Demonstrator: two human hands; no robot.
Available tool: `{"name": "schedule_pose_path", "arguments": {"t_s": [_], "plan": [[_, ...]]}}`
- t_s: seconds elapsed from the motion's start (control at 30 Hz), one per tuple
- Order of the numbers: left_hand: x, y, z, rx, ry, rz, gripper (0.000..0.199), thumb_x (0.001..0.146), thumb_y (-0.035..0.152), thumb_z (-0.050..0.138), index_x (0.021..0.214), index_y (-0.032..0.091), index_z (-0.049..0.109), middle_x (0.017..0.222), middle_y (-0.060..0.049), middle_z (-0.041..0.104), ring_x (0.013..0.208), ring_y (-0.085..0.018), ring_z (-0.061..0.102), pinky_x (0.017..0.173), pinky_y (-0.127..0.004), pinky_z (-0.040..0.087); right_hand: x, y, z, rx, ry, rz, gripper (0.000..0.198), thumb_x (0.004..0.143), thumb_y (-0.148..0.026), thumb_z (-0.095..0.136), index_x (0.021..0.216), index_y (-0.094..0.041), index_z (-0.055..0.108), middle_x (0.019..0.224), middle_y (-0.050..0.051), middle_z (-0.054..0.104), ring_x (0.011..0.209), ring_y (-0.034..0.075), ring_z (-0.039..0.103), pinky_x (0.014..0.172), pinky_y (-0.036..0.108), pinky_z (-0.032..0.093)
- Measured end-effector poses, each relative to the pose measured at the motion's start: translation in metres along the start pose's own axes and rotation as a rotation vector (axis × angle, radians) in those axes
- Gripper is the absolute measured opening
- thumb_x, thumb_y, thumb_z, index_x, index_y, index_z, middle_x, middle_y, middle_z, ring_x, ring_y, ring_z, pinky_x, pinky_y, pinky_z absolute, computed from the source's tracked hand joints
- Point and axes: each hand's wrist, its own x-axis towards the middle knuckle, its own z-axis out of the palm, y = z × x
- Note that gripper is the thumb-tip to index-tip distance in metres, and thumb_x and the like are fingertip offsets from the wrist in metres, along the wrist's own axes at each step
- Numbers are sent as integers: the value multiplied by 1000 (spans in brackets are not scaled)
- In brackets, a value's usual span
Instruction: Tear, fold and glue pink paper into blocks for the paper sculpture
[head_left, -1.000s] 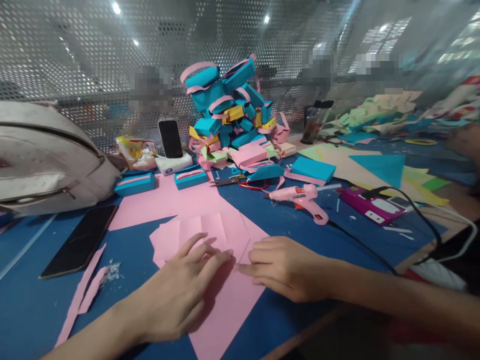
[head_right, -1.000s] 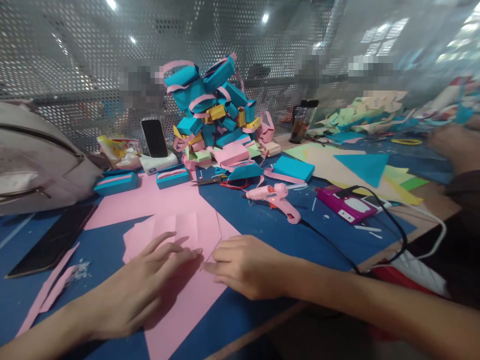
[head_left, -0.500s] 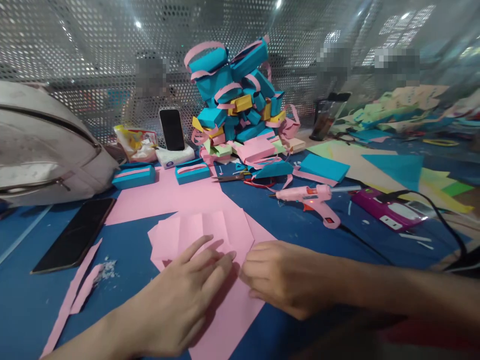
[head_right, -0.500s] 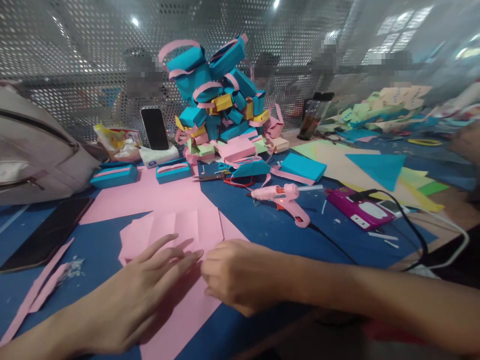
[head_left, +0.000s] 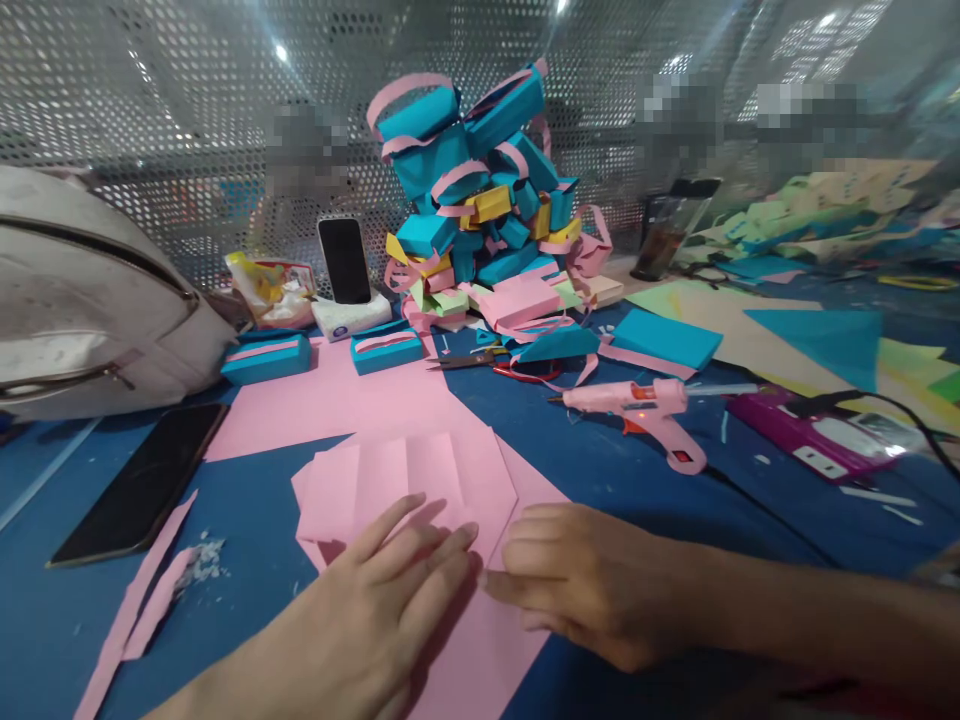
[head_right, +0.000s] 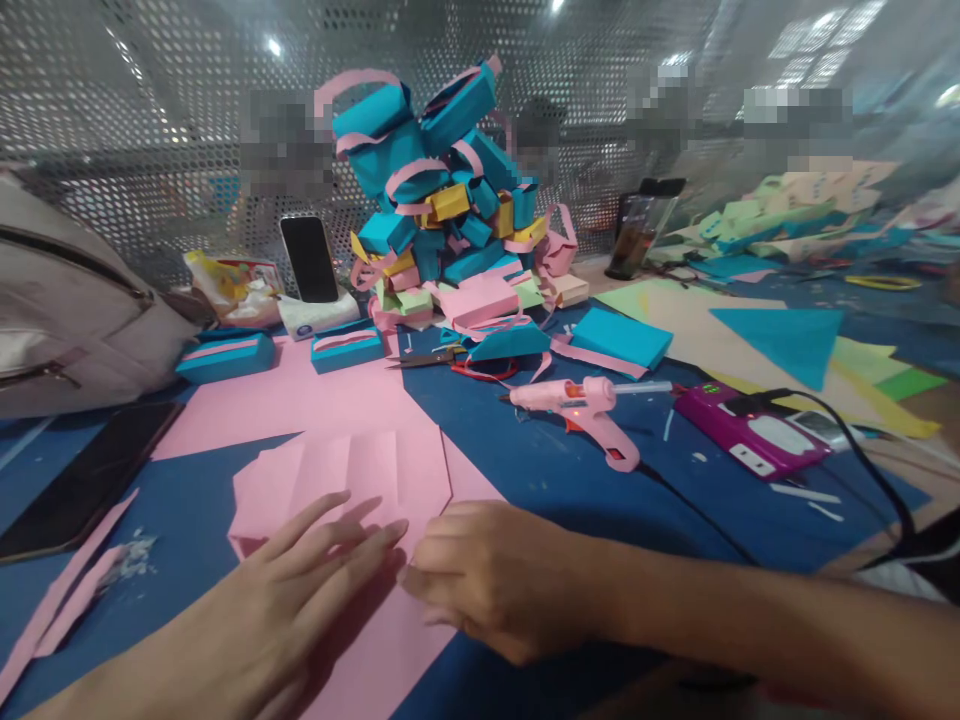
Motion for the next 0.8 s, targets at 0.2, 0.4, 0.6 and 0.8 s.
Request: {"name": "schedule_pose_path", "arguments": {"t_s": [0.2, 0.4, 0.6, 0.8], "plan": [[5, 0, -3, 83, 92, 3, 64, 81, 7, 48, 144, 4, 40, 142, -14, 54, 129, -32, 49, 115, -51, 32, 3, 5, -4, 30, -27, -11, 26, 100, -20, 40, 99, -12, 65, 84, 6, 63, 73, 18, 48, 65, 32, 38], [5, 2, -6, 135, 109, 25, 69, 76, 5, 45, 145, 4, 38, 142, -15, 54, 128, -33, 49, 112, -51, 37, -8, 5, -11, -18, -5, 193, 28, 100, -21, 37, 104, -15, 64, 85, 6, 63, 76, 18, 52, 66, 32, 35], [3, 5, -4, 78, 7, -19, 77, 75, 4, 47, 149, 5, 28, 147, -14, 49, 133, -32, 45, 117, -52, 30, -17, 6, -17, -113, 48, 368, 29, 96, -16, 38, 86, -17, 65, 78, 4, 61, 70, 18, 51, 66, 34, 32], [-5, 10, -7, 82, -75, -122, 82, 79, 5, 43, 155, 13, 14, 157, -10, 34, 140, -33, 35, 119, -59, 20, -15, 2, -12, -229, -16, 356, 28, 94, -13, 41, 91, -16, 69, 81, 5, 64, 74, 20, 52, 70, 36, 34]]}}
